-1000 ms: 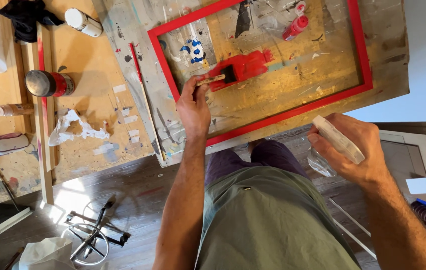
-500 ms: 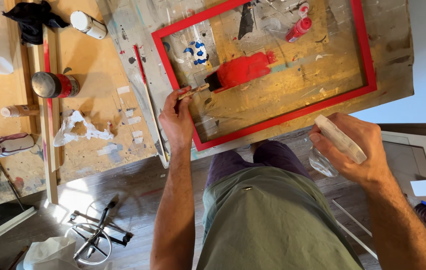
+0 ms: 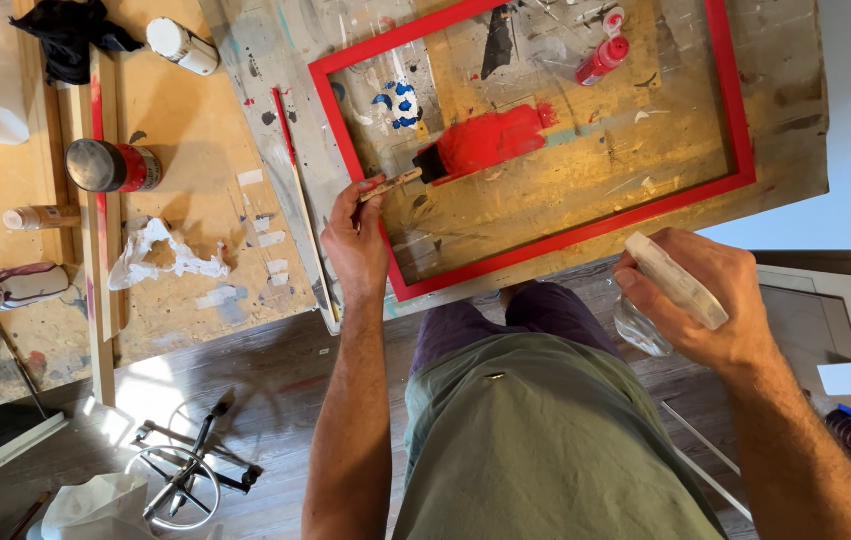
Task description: Painting a red wooden frame with a foam brush and red paint on a workshop bench.
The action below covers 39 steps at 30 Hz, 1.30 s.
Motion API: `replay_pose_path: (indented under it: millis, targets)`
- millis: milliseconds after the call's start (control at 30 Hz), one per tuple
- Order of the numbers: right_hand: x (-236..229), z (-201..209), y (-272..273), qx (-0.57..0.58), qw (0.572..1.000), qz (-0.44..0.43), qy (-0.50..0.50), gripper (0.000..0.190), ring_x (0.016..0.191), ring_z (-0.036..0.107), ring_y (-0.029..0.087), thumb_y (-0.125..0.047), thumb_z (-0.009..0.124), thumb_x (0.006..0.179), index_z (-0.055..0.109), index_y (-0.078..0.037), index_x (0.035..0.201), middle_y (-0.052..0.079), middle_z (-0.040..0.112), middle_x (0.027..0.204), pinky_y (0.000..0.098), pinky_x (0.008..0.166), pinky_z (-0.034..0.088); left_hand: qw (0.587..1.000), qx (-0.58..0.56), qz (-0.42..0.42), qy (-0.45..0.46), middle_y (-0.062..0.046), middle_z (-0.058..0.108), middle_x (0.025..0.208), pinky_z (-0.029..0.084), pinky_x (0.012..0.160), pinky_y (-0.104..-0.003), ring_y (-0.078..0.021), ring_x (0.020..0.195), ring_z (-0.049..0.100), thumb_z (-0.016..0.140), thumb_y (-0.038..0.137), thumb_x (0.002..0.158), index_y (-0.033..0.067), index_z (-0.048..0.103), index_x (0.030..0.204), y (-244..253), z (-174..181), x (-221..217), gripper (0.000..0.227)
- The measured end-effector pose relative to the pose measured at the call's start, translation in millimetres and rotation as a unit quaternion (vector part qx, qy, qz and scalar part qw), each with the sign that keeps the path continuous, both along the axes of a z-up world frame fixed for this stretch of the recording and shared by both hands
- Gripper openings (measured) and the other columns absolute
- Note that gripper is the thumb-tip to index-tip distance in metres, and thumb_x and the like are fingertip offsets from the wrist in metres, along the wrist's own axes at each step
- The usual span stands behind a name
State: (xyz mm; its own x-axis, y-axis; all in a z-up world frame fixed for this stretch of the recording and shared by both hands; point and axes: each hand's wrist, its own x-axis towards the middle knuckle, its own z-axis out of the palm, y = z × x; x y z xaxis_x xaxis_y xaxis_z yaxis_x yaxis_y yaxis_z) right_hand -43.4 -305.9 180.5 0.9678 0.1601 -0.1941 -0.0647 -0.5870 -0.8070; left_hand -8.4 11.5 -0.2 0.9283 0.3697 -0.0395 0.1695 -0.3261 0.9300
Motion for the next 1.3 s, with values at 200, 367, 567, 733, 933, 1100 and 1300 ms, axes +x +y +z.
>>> replay_pose_path:
  millis: [200,367,567,733,933,1100,1300]
  targets:
    - [1,1,3,0.012,1.000,0.008,-0.010,0.013,0.067,0.062,0.014,-0.017,0.067,0.095,0.070,-0.005,0.089,0.003,0.068,0.079,0.0257,0.061,0.046,0.999,-0.022,-0.002,-0.026,-0.004,0.078,0.116,0.059,0.099,-0.032,-0.0175,0.113,0.072,0.064,0.005,0.101,0.0095,0.070,0.115,0,-5,0,0.016]
    - [-1,-4,1,0.005,1.000,0.005,-0.006,0.011,0.067,0.062,0.014,-0.015,0.067,0.094,0.071,-0.005,0.091,0.003,0.069,0.081,0.0257,0.061,0.046,0.999,-0.025,-0.002,-0.028,-0.005,0.077,0.116,0.059,0.101,-0.034,-0.0194,0.115,0.072,0.064,0.004,0.101,0.0098,0.069,0.115,0,-6,-1,0.015]
    - [-1,-6,1,-0.002,1.000,0.005,-0.002,0.010,0.065,0.061,0.014,-0.014,0.068,0.094,0.071,-0.005,0.091,0.003,0.068,0.081,0.0262,0.060,0.044,1.000,-0.017,0.001,-0.026,-0.004,0.078,0.116,0.059,0.101,-0.033,-0.0182,0.115,0.072,0.064,0.003,0.101,0.0102,0.069,0.116,-1,-7,-1,0.017]
    - [-2,-7,0,-0.015,1.000,0.006,-0.005,0.011,0.064,0.059,0.013,-0.016,0.068,0.094,0.071,-0.006,0.091,0.002,0.068,0.080,0.0268,0.060,0.043,1.000,-0.021,0.003,-0.021,-0.005,0.078,0.115,0.060,0.100,-0.034,-0.0193,0.114,0.073,0.064,0.003,0.100,0.0093,0.069,0.114,-3,-8,1,0.016]
    - [-3,-5,4,-0.012,1.000,0.009,0.001,0.013,0.066,0.060,0.013,-0.018,0.067,0.094,0.071,-0.006,0.092,0.002,0.068,0.082,0.0269,0.061,0.044,0.998,0.024,-0.047,0.034,-0.007,0.078,0.101,0.048,0.039,-0.019,-0.0048,0.052,0.052,0.066,0.003,0.101,0.0033,0.068,0.125,-19,-26,9,0.024]
    - [-4,0,7,-0.013,1.000,0.000,-0.007,0.010,0.066,0.061,0.013,-0.014,0.068,0.095,0.071,-0.006,0.091,0.002,0.068,0.080,0.0263,0.062,0.045,0.990,0.112,-0.076,-0.049,-0.016,0.074,0.110,0.066,0.091,-0.035,-0.0250,0.099,0.074,0.069,0.005,0.098,0.0009,0.070,0.116,-22,-22,19,0.018]
    - [-6,-1,7,-0.024,1.000,-0.007,0.002,0.012,0.063,0.058,0.013,-0.017,0.068,0.095,0.071,-0.007,0.089,0.002,0.067,0.078,0.0267,0.059,0.042,0.942,0.289,-0.132,-0.104,-0.009,0.070,0.101,0.064,0.069,-0.031,-0.0234,0.092,0.063,0.075,0.011,0.095,0.0062,0.076,0.111,-13,-40,20,0.017]
